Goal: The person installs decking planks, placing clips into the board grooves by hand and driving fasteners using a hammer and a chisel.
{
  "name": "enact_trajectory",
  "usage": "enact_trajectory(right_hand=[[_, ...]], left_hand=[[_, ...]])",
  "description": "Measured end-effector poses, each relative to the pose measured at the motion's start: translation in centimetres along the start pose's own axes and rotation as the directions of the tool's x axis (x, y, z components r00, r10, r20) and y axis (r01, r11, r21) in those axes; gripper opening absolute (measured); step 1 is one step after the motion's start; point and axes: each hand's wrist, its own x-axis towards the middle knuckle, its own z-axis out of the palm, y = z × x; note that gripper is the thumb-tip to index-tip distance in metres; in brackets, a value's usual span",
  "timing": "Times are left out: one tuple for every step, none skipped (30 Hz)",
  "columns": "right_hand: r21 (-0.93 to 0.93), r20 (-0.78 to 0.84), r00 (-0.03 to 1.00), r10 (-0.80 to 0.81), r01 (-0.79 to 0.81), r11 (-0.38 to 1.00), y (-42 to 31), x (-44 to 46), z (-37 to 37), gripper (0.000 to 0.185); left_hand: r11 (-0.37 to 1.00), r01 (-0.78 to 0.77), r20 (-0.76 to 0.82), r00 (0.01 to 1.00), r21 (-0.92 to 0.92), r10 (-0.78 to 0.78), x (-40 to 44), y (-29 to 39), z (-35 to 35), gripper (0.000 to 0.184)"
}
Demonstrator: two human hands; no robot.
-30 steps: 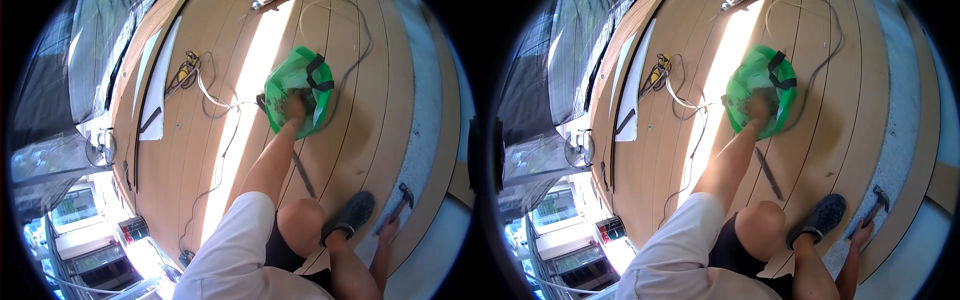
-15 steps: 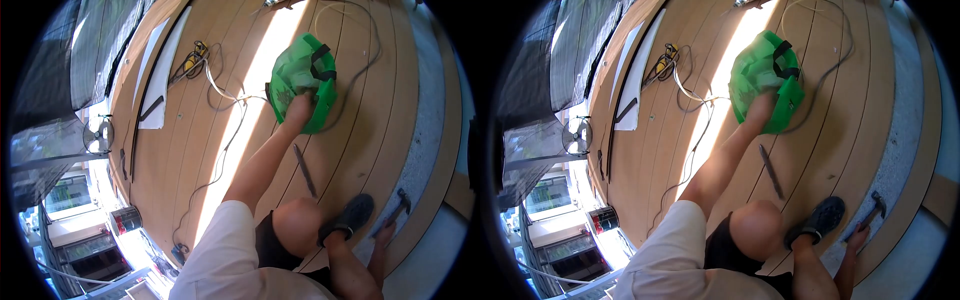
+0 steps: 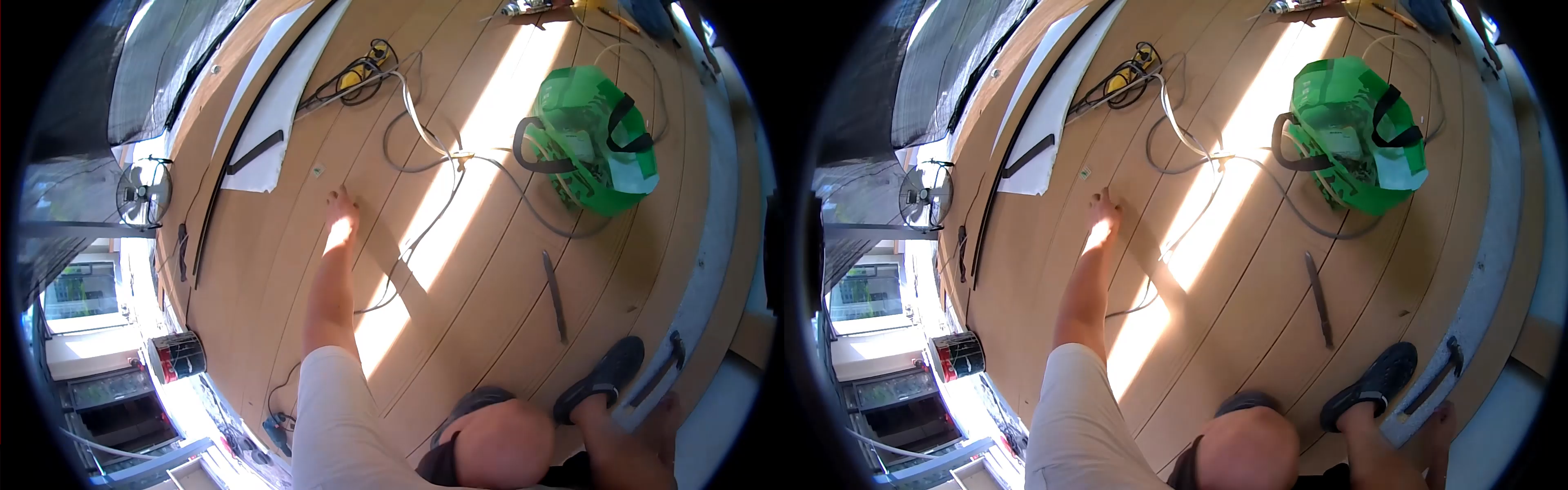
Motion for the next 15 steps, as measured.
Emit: enact_trajectory(right_hand=[[0.04,0.037,0.996,-0.077,0.076,0.996,3.7,-0.4,-1.0,0.026],[0.086,0.073,0.985,-0.154,0.147,0.985,6.9,-0.9,-1.9,0.027],[0.113,0.207,0.964,-0.167,0.146,0.983,4.1,-2.8,-1.6,0.027],[0.118,0.352,0.925,-0.142,0.107,0.987,-2.1,-4.6,0.2,0.027],[0.112,0.493,0.862,-0.116,0.07,0.991,-7.4,-6.1,2.7,0.026],[0.1,0.624,0.775,-0.101,0.049,0.994,-11.6,-6.8,5.5,0.026],[0.088,0.739,0.668,-0.092,0.039,0.995,-15.4,-7.4,8.4,0.026],[0.078,0.826,0.557,-0.085,0.037,0.996,-18.7,-7.9,11.2,0.026],[0.065,0.89,0.45,-0.074,0.037,0.997,-21.1,-8.3,13.8,0.026],[0.057,0.925,0.375,-0.066,0.034,0.998,-22.7,-8.8,15.8,0.026],[0.042,0.947,0.317,-0.048,0.027,0.999,-23.7,-9.3,17.0,0.026],[0.03,0.957,0.289,-0.034,0.019,0.999,-24.0,-9.8,17.7,0.025],[0.024,0.962,0.273,-0.025,0.007,1.0,-24.1,-10.4,18.1,0.025],[0.015,0.96,0.28,-0.012,-0.008,1.0,-23.7,-10.7,17.7,0.025],[0.001,0.957,0.289,0.006,-0.024,1.0,-23.3,-11.1,17.5,0.025]], left_hand=[[0.995,0.071,0.046,0.996,0.067,-0.075,1.2,-2.1,0.6,0.073],[0.996,0.08,0.054,0.995,0.032,-0.081,2.3,-4.0,1.0,0.087],[0.996,0.092,0.057,0.994,0.013,-0.092,2.6,-4.4,0.9,0.087],[0.999,0.038,0.0,0.999,0.0,-0.038,2.9,-4.4,-0.6,0.097],[1.0,-0.023,-0.057,0.998,-0.008,0.022,3.6,-4.4,-1.6,0.107],[0.998,-0.049,0.003,0.999,0.027,0.049,4.3,-4.1,-2.7,0.128],[0.999,-0.049,0.004,0.999,0.012,0.049,5.0,-4.3,-2.5,0.128],[0.998,-0.042,0.041,0.998,0.044,0.041,6.0,-4.7,-2.3,0.131],[0.997,-0.034,0.073,0.997,0.072,0.028,6.7,-4.9,-2.2,0.134],[0.999,-0.024,0.066,0.998,0.047,0.021,7.1,-5.3,-1.5,0.134],[1.0,-0.013,0.055,0.998,-0.008,0.014,7.5,-6.2,-0.8,0.136],[0.998,-0.004,0.049,0.999,-0.057,0.007,7.5,-7.0,-0.5,0.138],[0.998,-0.001,0.054,0.999,-0.067,0.005,7.7,-7.4,-0.2,0.138],[0.998,-0.045,0.022,0.999,-0.044,0.046,7.9,-7.4,0.2,0.135],[0.996,-0.088,-0.006,0.996,-0.017,0.088,7.6,-7.3,0.8,0.132]])
